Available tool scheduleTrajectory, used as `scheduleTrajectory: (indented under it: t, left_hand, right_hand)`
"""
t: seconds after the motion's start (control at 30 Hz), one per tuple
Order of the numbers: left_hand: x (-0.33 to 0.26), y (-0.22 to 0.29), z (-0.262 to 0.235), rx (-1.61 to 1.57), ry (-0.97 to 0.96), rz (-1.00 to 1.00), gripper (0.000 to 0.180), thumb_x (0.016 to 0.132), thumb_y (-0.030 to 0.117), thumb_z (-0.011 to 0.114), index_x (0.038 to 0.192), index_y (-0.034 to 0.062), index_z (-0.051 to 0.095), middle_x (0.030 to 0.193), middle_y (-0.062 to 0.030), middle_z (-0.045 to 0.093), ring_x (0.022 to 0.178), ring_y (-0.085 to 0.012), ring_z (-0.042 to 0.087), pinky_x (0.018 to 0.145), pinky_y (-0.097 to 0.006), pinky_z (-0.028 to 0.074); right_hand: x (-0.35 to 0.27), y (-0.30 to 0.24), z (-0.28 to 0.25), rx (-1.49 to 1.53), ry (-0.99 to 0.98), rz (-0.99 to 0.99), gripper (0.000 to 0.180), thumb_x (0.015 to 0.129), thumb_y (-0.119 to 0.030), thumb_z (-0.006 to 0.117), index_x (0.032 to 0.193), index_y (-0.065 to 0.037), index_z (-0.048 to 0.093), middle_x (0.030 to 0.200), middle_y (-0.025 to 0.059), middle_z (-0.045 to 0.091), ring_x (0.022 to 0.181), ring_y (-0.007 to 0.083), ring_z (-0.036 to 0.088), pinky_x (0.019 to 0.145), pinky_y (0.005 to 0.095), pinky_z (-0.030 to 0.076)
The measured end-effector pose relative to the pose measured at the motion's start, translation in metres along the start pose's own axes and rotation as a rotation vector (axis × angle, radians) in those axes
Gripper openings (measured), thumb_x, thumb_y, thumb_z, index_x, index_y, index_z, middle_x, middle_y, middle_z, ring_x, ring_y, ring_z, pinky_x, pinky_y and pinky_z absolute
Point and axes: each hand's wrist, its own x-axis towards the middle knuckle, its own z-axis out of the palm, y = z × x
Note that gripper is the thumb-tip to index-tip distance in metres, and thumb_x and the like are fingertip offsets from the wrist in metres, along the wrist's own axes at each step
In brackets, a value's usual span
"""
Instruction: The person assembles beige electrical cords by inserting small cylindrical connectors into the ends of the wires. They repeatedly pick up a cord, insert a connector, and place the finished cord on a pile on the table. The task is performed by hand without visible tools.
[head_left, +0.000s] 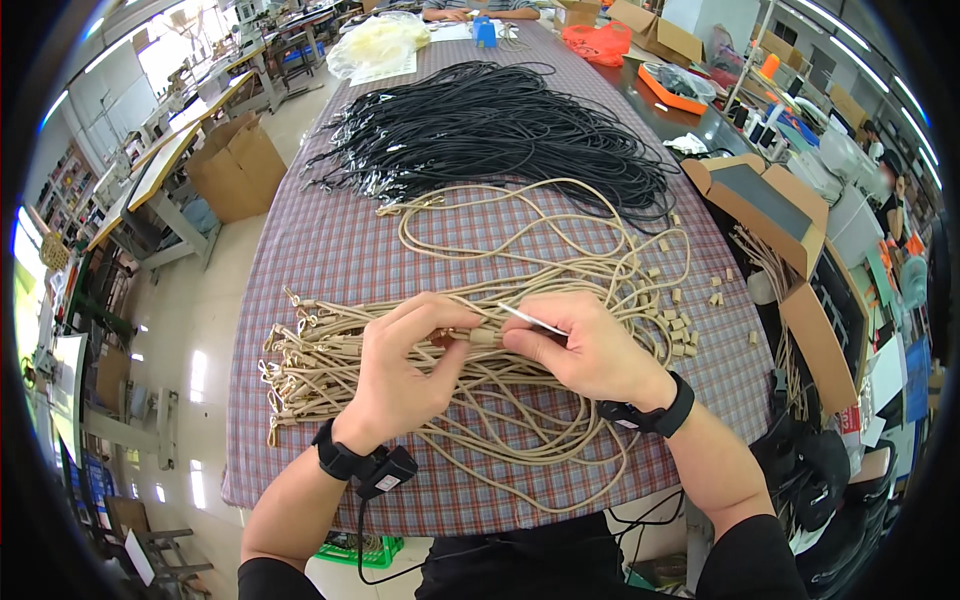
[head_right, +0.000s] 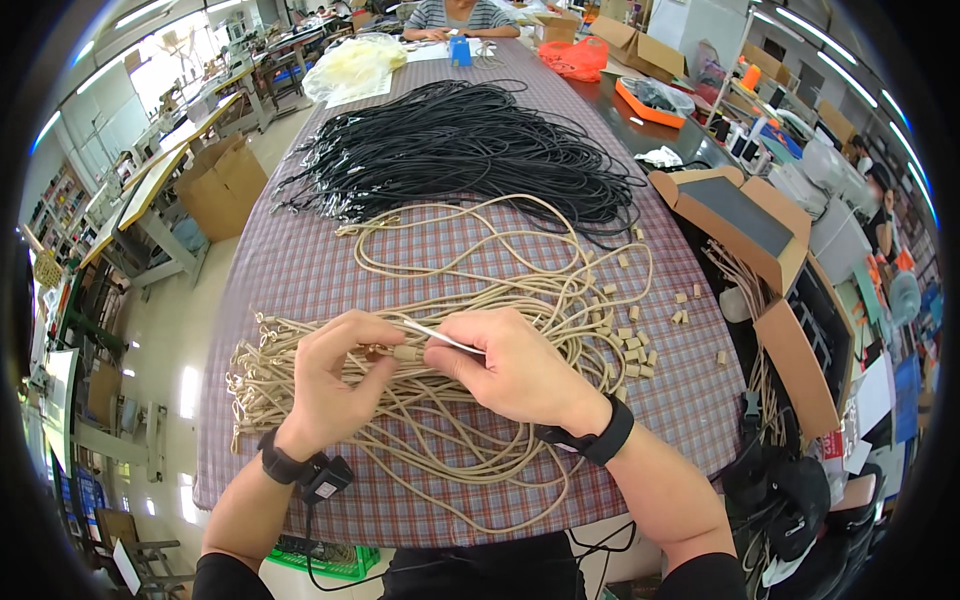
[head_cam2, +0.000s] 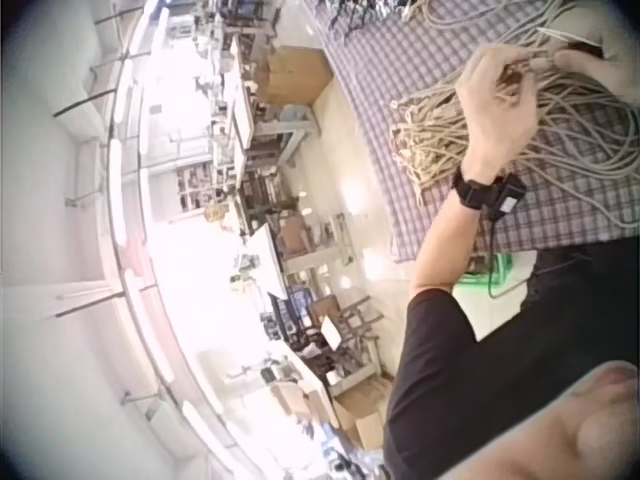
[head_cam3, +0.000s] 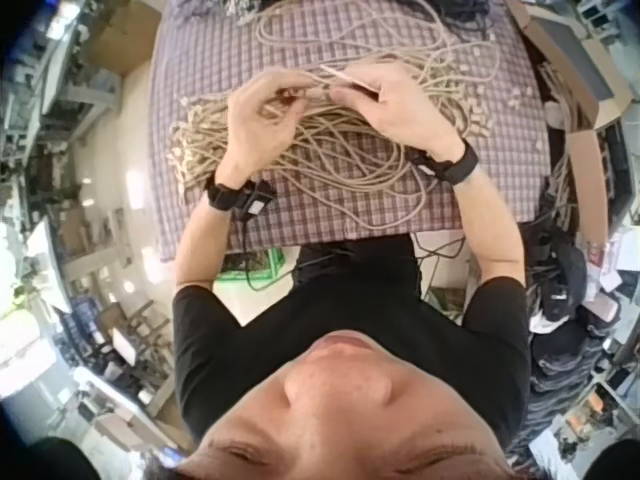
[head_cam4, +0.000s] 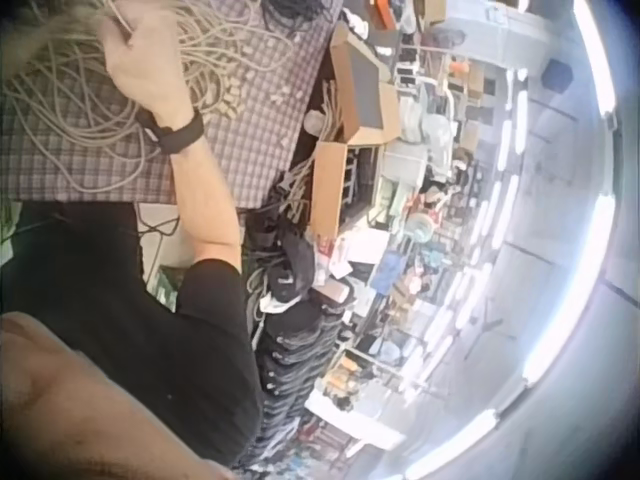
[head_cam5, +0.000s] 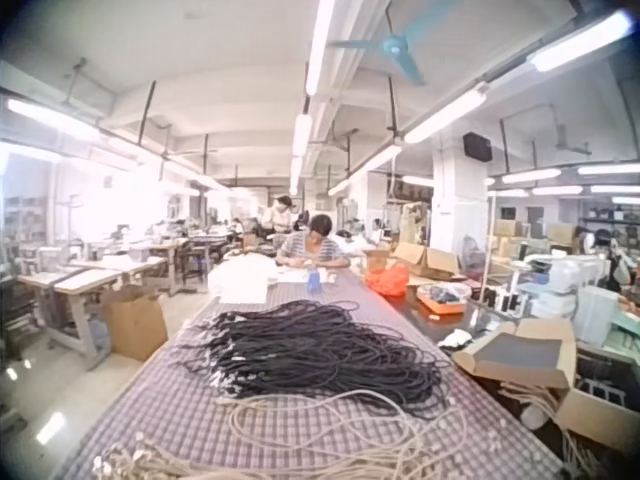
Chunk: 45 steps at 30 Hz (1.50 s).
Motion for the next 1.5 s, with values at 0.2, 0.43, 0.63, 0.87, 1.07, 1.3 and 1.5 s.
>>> scheduleTrajectory:
  t: [0.2, 0.43, 0.63, 0.87, 1.07, 1.3, 1.5]
  left_hand:
    - [-0.005, -0.001, 0.001, -0.425, -0.081, -0.392, 0.022, 0.099, -0.01, 0.072, 0.12, -0.0048, 0.075, 0.115, -0.0119, 0.077, 0.1, -0.0181, 0.075, 0.092, -0.032, 0.061]
    - [-0.009, -0.014, 0.001, -0.686, -0.19, -0.5, 0.019, 0.104, -0.006, 0.069, 0.123, -0.0067, 0.071, 0.119, -0.0129, 0.076, 0.113, -0.018, 0.073, 0.105, -0.035, 0.06]
    - [-0.008, -0.017, 0.003, -0.675, -0.236, -0.483, 0.018, 0.105, -0.006, 0.066, 0.123, -0.0056, 0.068, 0.12, -0.0117, 0.075, 0.113, -0.0185, 0.073, 0.105, -0.035, 0.059]
    - [-0.014, -0.023, 0.007, -0.888, -0.24, -0.486, 0.015, 0.108, -0.001, 0.066, 0.122, -0.0049, 0.068, 0.117, -0.0123, 0.075, 0.109, -0.022, 0.076, 0.101, -0.035, 0.06]
    - [-0.012, -0.018, 0.006, -0.862, -0.254, -0.518, 0.013, 0.107, 0.0, 0.067, 0.12, -0.0039, 0.069, 0.115, -0.0102, 0.076, 0.105, -0.0197, 0.075, 0.097, -0.034, 0.06]
    - [0.004, -0.013, -0.013, -0.364, 0.056, -0.49, 0.009, 0.103, -0.002, 0.067, 0.111, -0.0019, 0.07, 0.096, -0.0021, 0.071, 0.085, -0.0082, 0.064, 0.08, -0.026, 0.054]
    - [0.013, -0.07, -0.093, 0.438, 0.447, -0.492, 0.024, 0.096, 0.014, 0.071, 0.078, -0.0014, 0.067, 0.07, -0.0049, 0.061, 0.072, -0.0154, 0.062, 0.069, -0.033, 0.048]
  right_hand:
    - [-0.001, -0.001, -0.001, -0.021, 0.001, -0.061, 0.009, 0.1, -0.008, 0.076, 0.098, 0.0, 0.073, 0.085, 0.0111, 0.069, 0.076, 0.0257, 0.064, 0.07, 0.0374, 0.049]
    - [0.0, -0.001, 0.001, 0.033, 0.015, -0.243, 0.009, 0.101, -0.01, 0.073, 0.098, -0.002, 0.07, 0.083, 0.01, 0.062, 0.068, 0.0296, 0.061, 0.062, 0.0411, 0.046]
    - [-0.002, 0.001, 0.0, 0.035, 0.002, -0.222, 0.007, 0.101, -0.008, 0.073, 0.099, -0.001, 0.07, 0.085, 0.0102, 0.064, 0.073, 0.0298, 0.064, 0.064, 0.0397, 0.048]
    - [-0.001, -0.003, -0.003, 0.113, -0.032, -0.21, 0.007, 0.102, -0.007, 0.074, 0.101, 0.0, 0.072, 0.086, 0.0083, 0.066, 0.076, 0.0252, 0.065, 0.068, 0.0376, 0.051]
    - [-0.002, -0.004, -0.004, 0.126, -0.058, -0.2, 0.008, 0.103, -0.009, 0.073, 0.103, 0.0, 0.072, 0.086, 0.0076, 0.065, 0.079, 0.0254, 0.064, 0.072, 0.0378, 0.051]
    - [-0.005, 0.002, -0.005, -0.303, 0.04, -0.139, 0.01, 0.103, -0.013, 0.069, 0.106, -0.004, 0.074, 0.091, 0.0102, 0.07, 0.086, 0.0321, 0.072, 0.075, 0.0439, 0.056]
    - [-0.003, 0.015, -0.029, -0.62, 0.209, -0.106, 0.012, 0.102, -0.014, 0.068, 0.106, -0.006, 0.075, 0.095, 0.011, 0.073, 0.089, 0.0353, 0.073, 0.079, 0.0457, 0.058]
